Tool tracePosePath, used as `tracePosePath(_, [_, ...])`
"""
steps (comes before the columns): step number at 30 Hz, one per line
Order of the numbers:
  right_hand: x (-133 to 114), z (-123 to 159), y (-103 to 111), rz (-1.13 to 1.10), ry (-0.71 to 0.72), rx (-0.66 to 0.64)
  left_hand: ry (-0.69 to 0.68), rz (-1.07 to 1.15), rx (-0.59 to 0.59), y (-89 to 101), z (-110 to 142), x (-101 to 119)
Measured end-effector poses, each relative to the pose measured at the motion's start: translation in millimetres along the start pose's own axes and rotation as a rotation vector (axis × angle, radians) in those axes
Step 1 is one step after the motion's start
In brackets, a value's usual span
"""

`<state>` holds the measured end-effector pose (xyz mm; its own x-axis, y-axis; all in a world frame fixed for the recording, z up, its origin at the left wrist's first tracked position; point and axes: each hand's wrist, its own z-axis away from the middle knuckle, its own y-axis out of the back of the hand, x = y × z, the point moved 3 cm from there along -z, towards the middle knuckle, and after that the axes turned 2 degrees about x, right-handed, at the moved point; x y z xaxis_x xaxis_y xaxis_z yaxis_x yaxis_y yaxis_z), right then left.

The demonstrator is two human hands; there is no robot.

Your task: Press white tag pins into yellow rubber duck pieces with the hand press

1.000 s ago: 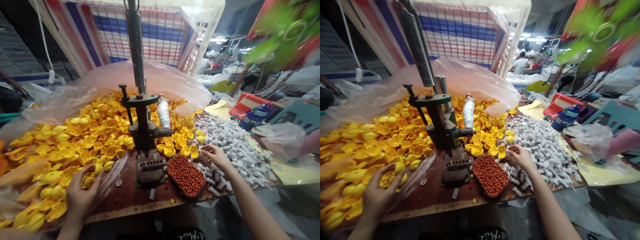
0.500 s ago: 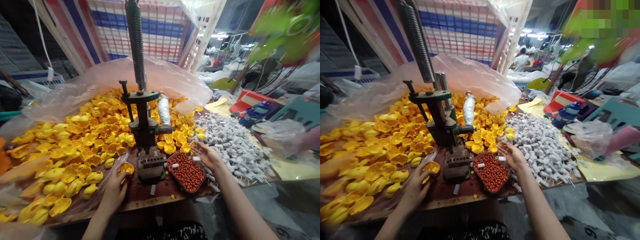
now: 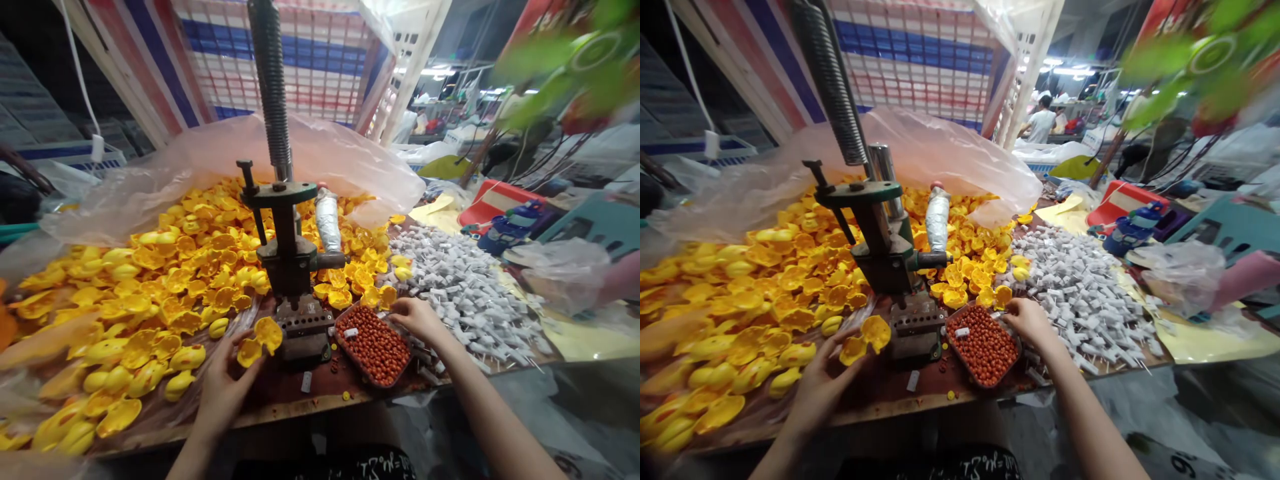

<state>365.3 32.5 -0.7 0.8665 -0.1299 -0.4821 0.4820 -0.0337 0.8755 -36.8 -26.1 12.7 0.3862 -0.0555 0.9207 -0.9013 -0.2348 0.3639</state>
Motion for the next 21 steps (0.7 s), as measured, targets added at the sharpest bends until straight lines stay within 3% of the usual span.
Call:
tracePosePath(4, [-2.0, -2.4, -3.6, 0.095, -0.006, -0.004, 0.137, 0.273, -0.077, -10.3, 5.0, 22.2])
tracePosePath(7, [-15.1, 3.6, 8.2, 0.044, 0.010, 0.184, 0.190, 0.382, -0.098, -14.0, 7.8, 27.6])
tracePosePath(9, [-39.7, 15.2, 13.1, -0.156, 0.081, 0.273, 0.235, 0.445, -0.111, -18.8, 11.2, 27.9])
tracePosePath(12, [-97.4, 41.4, 2.9, -0.524, 0.324, 0.181, 0.265, 0.498, -0.077, -28.4, 17.8, 30.5])
tracePosePath(14, [-134.7, 59.9, -11.3, -0.624, 0.486, 0.148, 0.268, 0.517, -0.058, -34.2, 22.0, 34.3])
tracePosePath(17, [-167.3, 79.6, -33.0, -0.535, 0.637, 0.272, 0.259, 0.559, -0.092, -37.9, 25.7, 41.2])
tracePosePath(21, [-177.0, 91.8, -49.5, -0.299, 0.779, 0.404, 0.277, 0.608, -0.123, -32.8, 26.4, 47.9])
